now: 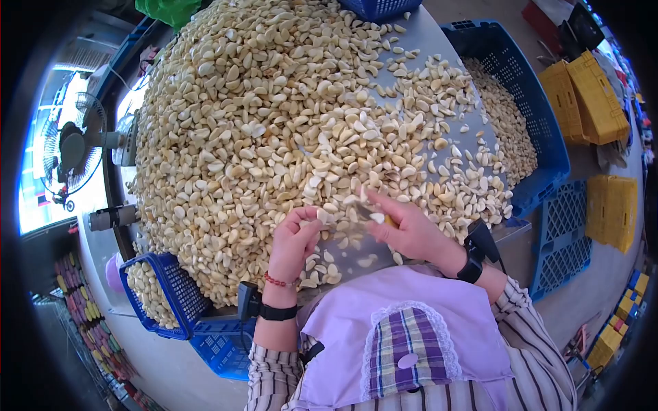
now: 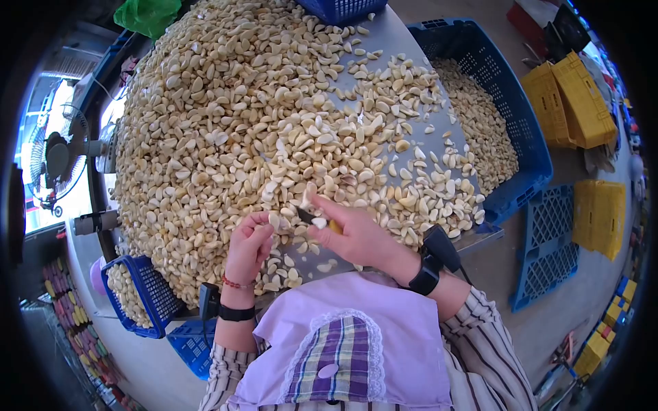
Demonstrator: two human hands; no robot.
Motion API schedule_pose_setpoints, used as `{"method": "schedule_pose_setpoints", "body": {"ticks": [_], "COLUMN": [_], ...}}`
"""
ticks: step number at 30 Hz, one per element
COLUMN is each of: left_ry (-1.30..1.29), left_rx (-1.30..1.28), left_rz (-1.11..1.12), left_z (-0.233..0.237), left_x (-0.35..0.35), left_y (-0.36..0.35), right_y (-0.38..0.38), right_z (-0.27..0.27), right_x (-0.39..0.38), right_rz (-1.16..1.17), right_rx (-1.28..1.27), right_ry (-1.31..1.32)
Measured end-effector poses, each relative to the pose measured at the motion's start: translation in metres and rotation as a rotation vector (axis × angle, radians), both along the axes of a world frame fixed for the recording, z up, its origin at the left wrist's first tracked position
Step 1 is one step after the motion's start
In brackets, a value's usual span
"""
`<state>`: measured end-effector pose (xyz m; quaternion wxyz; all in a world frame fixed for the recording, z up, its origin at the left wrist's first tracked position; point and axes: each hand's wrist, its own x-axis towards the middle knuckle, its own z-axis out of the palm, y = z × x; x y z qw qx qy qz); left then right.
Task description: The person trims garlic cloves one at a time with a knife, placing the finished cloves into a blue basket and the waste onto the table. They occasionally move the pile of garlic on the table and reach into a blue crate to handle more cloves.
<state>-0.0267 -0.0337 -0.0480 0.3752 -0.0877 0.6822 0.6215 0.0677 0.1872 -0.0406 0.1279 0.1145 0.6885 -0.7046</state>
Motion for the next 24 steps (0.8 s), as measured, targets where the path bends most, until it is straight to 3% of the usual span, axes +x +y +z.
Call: {"method": "schedule_pose_setpoints", "body": {"ticks": [1, 4, 7, 9, 11, 12, 13, 15, 16, 17, 19, 24], "left_ry": [-0.194, -0.207, -0.089, -0.008, -0.338, -0.336, -0.333, -0.07, 0.148, 0.148, 1.007, 0.783], "left_rx": [0.249, 0.333, 0.151, 0.172, 0.543, 0.861, 0.861, 0.611, 0.021, 0.018, -0.464, -0.395], "left_rz": [0.071, 0.118, 0.05, 0.05, 0.004, 0.064, 0.063, 0.307, 0.106, 0.11, -0.227, -0.156], "left_z": [0.007, 0.019, 0.036, 0.036, 0.033, 0.024, 0.022, 0.02, 0.013, 0.0, -0.027, -0.032], "left_x": [0.001, 0.013, 0.024, 0.028, 0.024, 0.026, 0.023, 0.014, 0.001, -0.009, -0.025, -0.028], "left_y": [-0.002, 0.006, 0.017, 0.015, -0.001, -0.001, -0.001, 0.006, 0.003, 0.004, 0.008, 0.014], "right_y": [-0.003, -0.003, -0.008, -0.009, -0.011, -0.008, -0.002, 0.003, 0.004, 0.004, 0.003, 0.004], "right_z": [-0.002, 0.026, 0.03, 0.021, 0.01, 0.012, 0.019, 0.024, 0.024, 0.024, 0.019, 0.02], "right_x": [0.0, -0.01, -0.013, -0.01, -0.008, -0.008, -0.009, -0.011, -0.013, -0.013, -0.014, -0.007], "right_rz": [0.05, 0.244, 0.315, 0.315, 0.191, 0.192, 0.13, 0.067, 0.004, -0.056, -0.056, -0.034], "right_rx": [0.076, 0.167, 0.166, 0.151, -0.019, -0.021, -0.086, -0.152, -0.193, -0.234, -0.251, -0.083], "right_ry": [0.061, 0.05, 0.089, 0.08, 0.15, 0.153, 0.016, -0.126, -0.159, -0.193, -0.188, -0.109]}}
